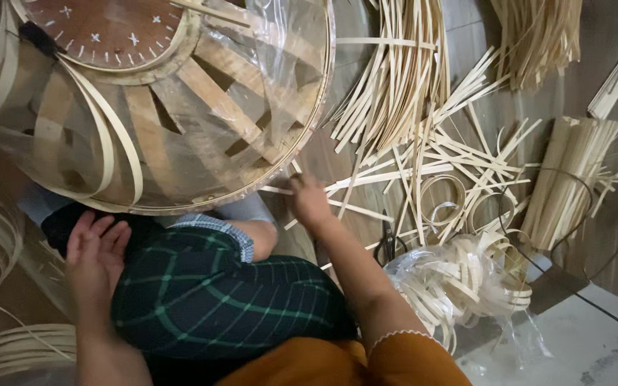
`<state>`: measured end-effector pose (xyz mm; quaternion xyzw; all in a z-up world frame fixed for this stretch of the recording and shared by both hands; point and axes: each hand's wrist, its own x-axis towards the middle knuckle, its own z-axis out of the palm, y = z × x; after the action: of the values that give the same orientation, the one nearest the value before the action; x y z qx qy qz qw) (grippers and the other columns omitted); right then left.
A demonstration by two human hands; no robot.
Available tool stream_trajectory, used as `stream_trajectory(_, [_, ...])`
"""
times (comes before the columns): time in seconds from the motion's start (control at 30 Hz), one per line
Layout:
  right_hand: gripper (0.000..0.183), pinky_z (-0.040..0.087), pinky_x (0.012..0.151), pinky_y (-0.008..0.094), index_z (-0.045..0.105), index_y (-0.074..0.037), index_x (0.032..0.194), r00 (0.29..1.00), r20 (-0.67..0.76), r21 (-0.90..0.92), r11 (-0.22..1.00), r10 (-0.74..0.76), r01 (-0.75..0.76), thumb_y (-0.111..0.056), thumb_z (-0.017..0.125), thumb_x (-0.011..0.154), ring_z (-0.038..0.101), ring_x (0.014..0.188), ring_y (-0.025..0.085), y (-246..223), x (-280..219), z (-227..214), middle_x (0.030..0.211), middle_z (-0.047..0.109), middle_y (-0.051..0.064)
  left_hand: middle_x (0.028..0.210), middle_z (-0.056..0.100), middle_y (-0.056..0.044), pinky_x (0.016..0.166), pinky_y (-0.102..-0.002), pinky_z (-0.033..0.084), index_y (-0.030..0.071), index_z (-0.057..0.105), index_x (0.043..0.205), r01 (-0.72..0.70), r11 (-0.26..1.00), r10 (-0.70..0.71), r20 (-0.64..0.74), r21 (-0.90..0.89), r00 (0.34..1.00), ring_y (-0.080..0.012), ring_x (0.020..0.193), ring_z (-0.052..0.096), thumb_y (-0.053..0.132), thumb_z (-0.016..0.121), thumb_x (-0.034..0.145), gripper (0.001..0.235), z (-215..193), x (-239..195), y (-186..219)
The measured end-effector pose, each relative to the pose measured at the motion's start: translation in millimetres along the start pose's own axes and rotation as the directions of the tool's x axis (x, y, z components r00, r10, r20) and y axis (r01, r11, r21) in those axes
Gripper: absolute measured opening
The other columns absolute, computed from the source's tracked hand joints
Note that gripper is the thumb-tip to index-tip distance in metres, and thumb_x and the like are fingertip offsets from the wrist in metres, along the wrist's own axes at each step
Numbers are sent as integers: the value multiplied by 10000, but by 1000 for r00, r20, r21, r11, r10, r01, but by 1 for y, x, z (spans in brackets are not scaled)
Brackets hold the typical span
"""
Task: The person sits on the floor and assembles a spherical bamboo basket frame. They insert thin bamboo strips into the frame, apply glue from a bottle, and use a wooden mallet to tap the strips into place. Another person is visible in the background working on similar materials.
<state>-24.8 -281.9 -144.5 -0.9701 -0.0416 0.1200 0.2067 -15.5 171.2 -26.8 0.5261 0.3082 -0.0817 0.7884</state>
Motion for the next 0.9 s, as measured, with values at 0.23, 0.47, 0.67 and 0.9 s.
stream_trajectory(0.23, [400, 522, 857, 513, 759, -127, 1110, 760, -356, 7, 814, 545, -581, -265, 835, 744, 653, 1024, 424, 89, -27, -35, 1224, 653, 278, 1338, 606, -127, 1099, -455, 526, 26, 378, 1571, 0, 999, 0, 6, 39, 1000, -271, 1194, 651, 198, 521, 1136, 489, -2, -1, -3])
stream_trajectory(0.47, [290, 535, 911, 440, 686, -74, 1194, 768, -346, 296, 840, 539, -455, -121, 744, 914, 668, 1038, 355, 70, -57, -23, 1160, 683, 200, 1316, 625, -129, 1095, -457, 531, 29, 396, 1559, -27, 998, 30, 44, -60, 999, -284, 1183, 661, 200, 538, 1152, 464, -8, 2, -15])
stream_trajectory(0.67, [514, 503, 846, 475, 580, -20, 1211, 596, -208, 361, 627, 776, -690, -162, 808, 773, 624, 1010, 413, 69, -35, -15, 1113, 635, 241, 1313, 623, -109, 1072, -436, 540, 52, 444, 1526, -4, 1000, 3, 34, 14, 999, -271, 1178, 660, 231, 576, 1105, 477, -20, -3, -23])
stream_trajectory(0.9, [227, 532, 867, 491, 661, -36, 1007, 693, -161, 198, 711, 703, -675, -177, 718, 839, 665, 969, 423, 92, -73, -15, 1035, 690, 204, 1337, 655, -123, 1022, -361, 540, 50, 491, 1501, -54, 998, 55, 33, -45, 998, -211, 1159, 656, 220, 614, 1096, 456, -3, -21, -9])
